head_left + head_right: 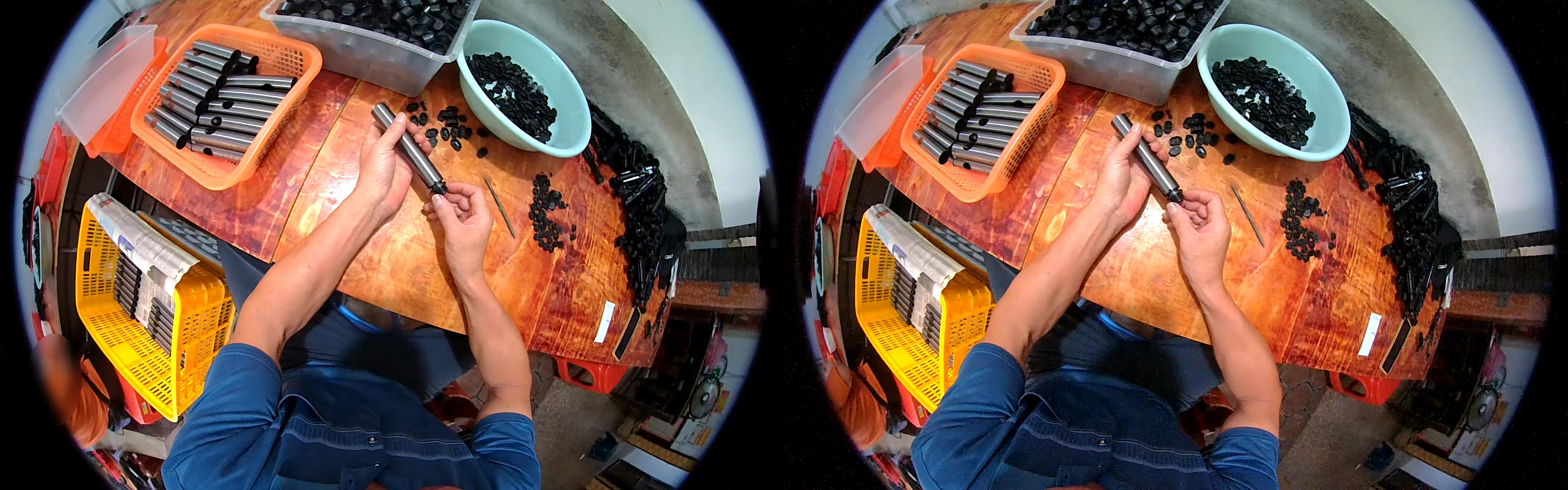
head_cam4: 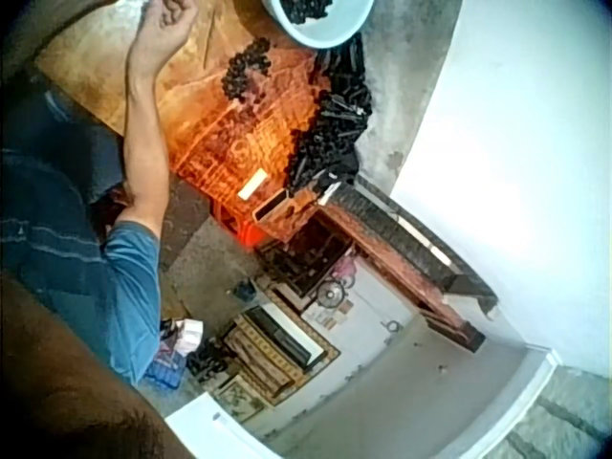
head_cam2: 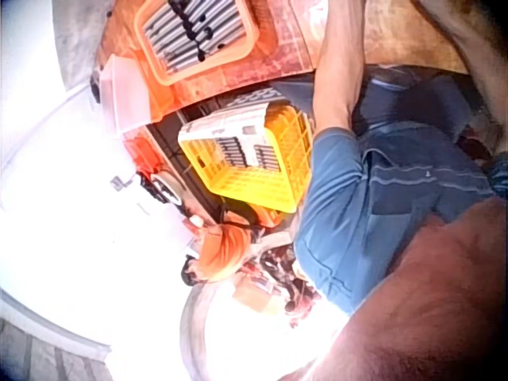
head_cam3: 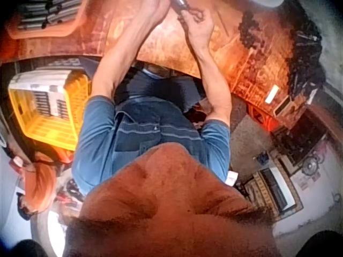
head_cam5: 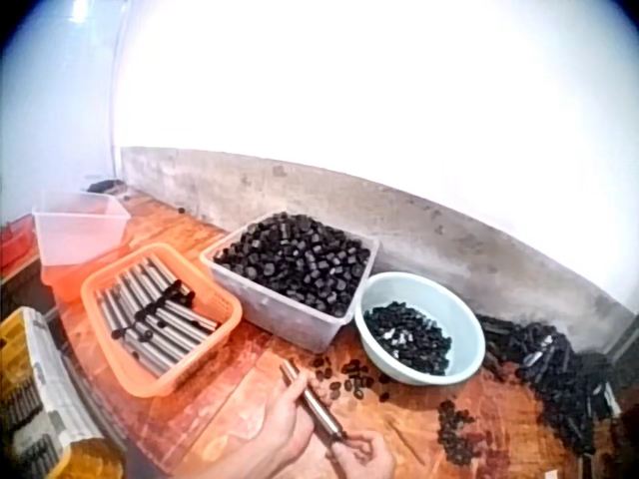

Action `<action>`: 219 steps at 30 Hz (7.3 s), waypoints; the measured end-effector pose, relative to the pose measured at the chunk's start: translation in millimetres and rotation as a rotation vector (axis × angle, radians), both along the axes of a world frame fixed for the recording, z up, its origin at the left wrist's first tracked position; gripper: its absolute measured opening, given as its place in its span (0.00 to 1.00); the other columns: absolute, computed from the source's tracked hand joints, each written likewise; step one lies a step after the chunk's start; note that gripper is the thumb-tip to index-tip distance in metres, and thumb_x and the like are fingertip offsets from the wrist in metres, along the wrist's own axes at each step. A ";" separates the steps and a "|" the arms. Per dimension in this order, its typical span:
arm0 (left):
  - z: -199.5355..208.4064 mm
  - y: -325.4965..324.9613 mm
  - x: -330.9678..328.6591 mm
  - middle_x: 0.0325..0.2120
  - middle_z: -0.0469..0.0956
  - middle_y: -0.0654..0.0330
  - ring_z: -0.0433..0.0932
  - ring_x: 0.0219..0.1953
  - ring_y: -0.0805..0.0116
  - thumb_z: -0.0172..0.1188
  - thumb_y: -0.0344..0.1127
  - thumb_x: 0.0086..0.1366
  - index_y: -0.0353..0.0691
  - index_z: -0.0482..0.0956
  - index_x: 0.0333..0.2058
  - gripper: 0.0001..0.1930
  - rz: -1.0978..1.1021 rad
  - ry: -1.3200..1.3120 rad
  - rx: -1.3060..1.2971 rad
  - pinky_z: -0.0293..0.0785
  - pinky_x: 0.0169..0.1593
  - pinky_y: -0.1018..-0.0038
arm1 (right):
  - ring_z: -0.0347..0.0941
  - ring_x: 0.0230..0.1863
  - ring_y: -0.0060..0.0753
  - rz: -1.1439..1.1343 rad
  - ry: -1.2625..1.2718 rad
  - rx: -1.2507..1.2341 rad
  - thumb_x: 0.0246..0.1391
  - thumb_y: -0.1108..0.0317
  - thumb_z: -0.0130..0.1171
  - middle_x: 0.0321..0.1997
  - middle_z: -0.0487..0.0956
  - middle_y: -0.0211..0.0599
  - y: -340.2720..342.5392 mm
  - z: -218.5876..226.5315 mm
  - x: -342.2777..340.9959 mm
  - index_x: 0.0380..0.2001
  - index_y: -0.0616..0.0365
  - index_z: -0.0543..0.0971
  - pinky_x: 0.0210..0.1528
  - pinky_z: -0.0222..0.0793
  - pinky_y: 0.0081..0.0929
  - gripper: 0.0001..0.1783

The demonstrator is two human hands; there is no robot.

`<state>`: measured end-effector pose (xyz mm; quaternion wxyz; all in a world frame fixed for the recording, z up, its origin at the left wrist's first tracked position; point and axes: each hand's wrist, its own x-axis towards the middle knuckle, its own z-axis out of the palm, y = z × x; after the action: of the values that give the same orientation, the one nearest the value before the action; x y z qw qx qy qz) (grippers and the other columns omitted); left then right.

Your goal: The person assembles small black plastic components onto cylindrical metal rods. They pick up a rod, insert a black piece, and use a thin metal tool to push it into place. The person repeats this process, placing finished rods into a yellow basket.

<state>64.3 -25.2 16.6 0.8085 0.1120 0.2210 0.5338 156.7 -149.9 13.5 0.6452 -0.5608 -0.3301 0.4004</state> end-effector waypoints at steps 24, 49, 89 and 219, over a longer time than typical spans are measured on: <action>6.6 -7.5 0.6 0.32 0.68 0.63 0.70 0.33 0.71 0.56 0.41 0.75 0.48 0.63 0.43 0.10 -0.042 -0.068 0.060 0.74 0.39 0.69 | 0.81 0.34 0.28 -0.014 0.034 0.035 0.62 0.79 0.60 0.35 0.80 0.42 -4.5 5.7 -3.1 0.43 0.65 0.70 0.37 0.80 0.23 0.10; 7.8 -11.2 0.8 0.31 0.70 0.64 0.71 0.31 0.71 0.58 0.44 0.74 0.52 0.65 0.46 0.12 -0.069 -0.091 0.040 0.72 0.36 0.72 | 0.81 0.35 0.26 -0.040 -0.045 0.035 0.61 0.80 0.61 0.36 0.80 0.42 -3.5 2.2 -7.5 0.41 0.65 0.70 0.37 0.81 0.22 0.10; 7.4 -65.3 31.2 0.24 0.66 0.67 0.64 0.23 0.79 0.47 0.49 0.78 0.49 0.66 0.54 0.15 -0.233 0.012 -0.079 0.65 0.28 0.80 | 0.70 0.48 0.31 -0.289 -0.036 0.216 0.73 0.43 0.39 0.46 0.73 0.40 10.1 -12.9 5.6 0.48 0.63 0.73 0.54 0.65 0.32 0.30; 1.9 11.1 -24.0 0.41 0.83 0.60 0.81 0.43 0.72 0.64 0.28 0.66 0.40 0.80 0.45 0.09 -0.169 0.053 0.324 0.76 0.51 0.73 | 0.78 0.41 0.49 -0.112 -0.732 0.169 0.54 0.75 0.64 0.41 0.80 0.50 6.2 11.8 2.4 0.51 0.66 0.77 0.44 0.73 0.39 0.20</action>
<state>40.4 -14.1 18.5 0.8158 0.2728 0.1432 0.4894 159.1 -143.7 25.3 0.5493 -0.6289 -0.5393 0.1089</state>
